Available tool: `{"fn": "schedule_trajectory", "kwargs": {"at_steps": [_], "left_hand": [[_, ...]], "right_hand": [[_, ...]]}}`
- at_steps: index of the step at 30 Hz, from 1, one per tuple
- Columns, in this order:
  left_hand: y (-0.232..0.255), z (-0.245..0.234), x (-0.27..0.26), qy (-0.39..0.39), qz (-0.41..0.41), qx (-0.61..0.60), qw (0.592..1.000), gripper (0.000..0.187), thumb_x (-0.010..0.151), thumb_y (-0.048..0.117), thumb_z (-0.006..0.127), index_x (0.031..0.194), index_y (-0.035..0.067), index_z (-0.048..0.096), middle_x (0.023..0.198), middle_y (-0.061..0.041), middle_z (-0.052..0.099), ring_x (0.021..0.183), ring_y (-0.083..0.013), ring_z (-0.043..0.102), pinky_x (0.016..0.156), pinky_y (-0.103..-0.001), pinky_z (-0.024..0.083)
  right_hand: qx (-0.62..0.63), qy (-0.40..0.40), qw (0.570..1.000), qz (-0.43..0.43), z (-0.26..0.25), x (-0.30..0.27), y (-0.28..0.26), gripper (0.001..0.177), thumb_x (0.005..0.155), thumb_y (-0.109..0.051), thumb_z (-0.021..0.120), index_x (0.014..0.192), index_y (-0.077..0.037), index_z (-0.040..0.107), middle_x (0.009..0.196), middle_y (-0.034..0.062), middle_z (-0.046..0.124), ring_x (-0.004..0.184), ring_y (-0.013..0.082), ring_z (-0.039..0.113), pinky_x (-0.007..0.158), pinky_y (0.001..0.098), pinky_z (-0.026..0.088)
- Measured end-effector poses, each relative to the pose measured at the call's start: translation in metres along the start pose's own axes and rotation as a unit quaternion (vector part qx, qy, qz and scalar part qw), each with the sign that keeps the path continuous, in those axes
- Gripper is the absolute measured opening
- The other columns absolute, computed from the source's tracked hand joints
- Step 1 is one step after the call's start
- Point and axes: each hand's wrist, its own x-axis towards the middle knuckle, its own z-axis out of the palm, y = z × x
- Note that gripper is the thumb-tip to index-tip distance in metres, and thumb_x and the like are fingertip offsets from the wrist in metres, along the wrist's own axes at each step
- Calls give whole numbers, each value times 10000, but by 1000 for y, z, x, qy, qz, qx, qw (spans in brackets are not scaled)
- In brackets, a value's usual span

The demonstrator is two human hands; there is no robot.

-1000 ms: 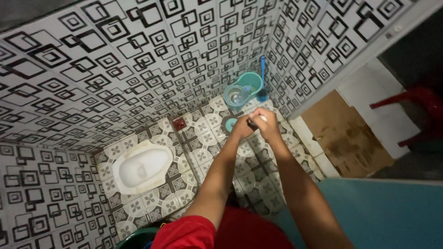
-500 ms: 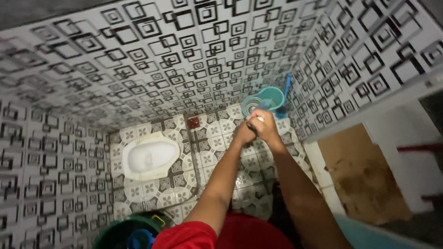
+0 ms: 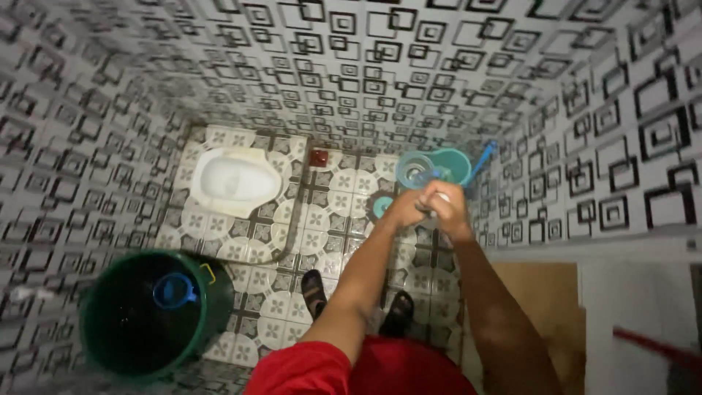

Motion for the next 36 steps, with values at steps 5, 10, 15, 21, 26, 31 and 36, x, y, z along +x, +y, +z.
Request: {"fn": "schedule_trajectory", "kwargs": {"at_steps": [5,10,15,21,26,31,36], "left_hand": [[48,-13,-10,21,-88,70,993,452,656,196,755,1096,103,703,1074,-184,746,1004,-373,708,844,-444,565],[63,-45,-24,13,-170,102,980,474,711,194,684,1185,186,709,1109,-176,742,1031,-385,699,879,-456,558],[45,-73,-48,59,-173,172,968,395,731,360,779,1094,207,751,1146,-120,750,1049,-352,700,930,-440,542],[-1,-79,-63,53,-202,215,954,402,700,338,790,1037,127,730,1113,-137,748,1054,-347,699,913,-456,555],[22,-94,-38,44,-229,169,958,319,822,376,735,1033,138,719,1125,-139,726,1066,-349,681,919,-458,529],[3,-93,8,77,-158,143,974,309,842,345,710,1058,127,743,1139,-165,719,1073,-374,666,916,-444,532],[-55,-54,67,77,-321,-363,871,377,858,326,712,1186,144,745,1197,-144,714,1066,-315,681,915,-393,567]], "right_hand": [[101,-67,990,-66,-11,2,12,115,861,-30,512,767,27,550,788,85,616,733,163,559,700,313,466],[183,-106,974,-77,-1,18,44,98,859,-7,526,774,39,539,794,106,590,746,190,539,719,336,462],[35,-165,977,-134,33,21,40,108,829,-35,497,762,24,557,823,113,638,815,197,600,776,339,495],[22,-212,975,-65,51,18,60,135,846,-64,471,778,18,554,816,138,631,797,215,595,770,372,501],[-31,-182,981,-62,36,52,107,208,833,-152,435,713,-38,561,742,91,647,686,196,606,662,341,551],[-60,-147,985,-66,12,86,70,236,842,-186,470,726,-20,589,768,109,672,707,215,629,697,360,528],[-142,-65,981,-117,-14,85,80,390,1027,-243,487,707,-45,591,749,79,674,660,183,641,751,358,576]]}}
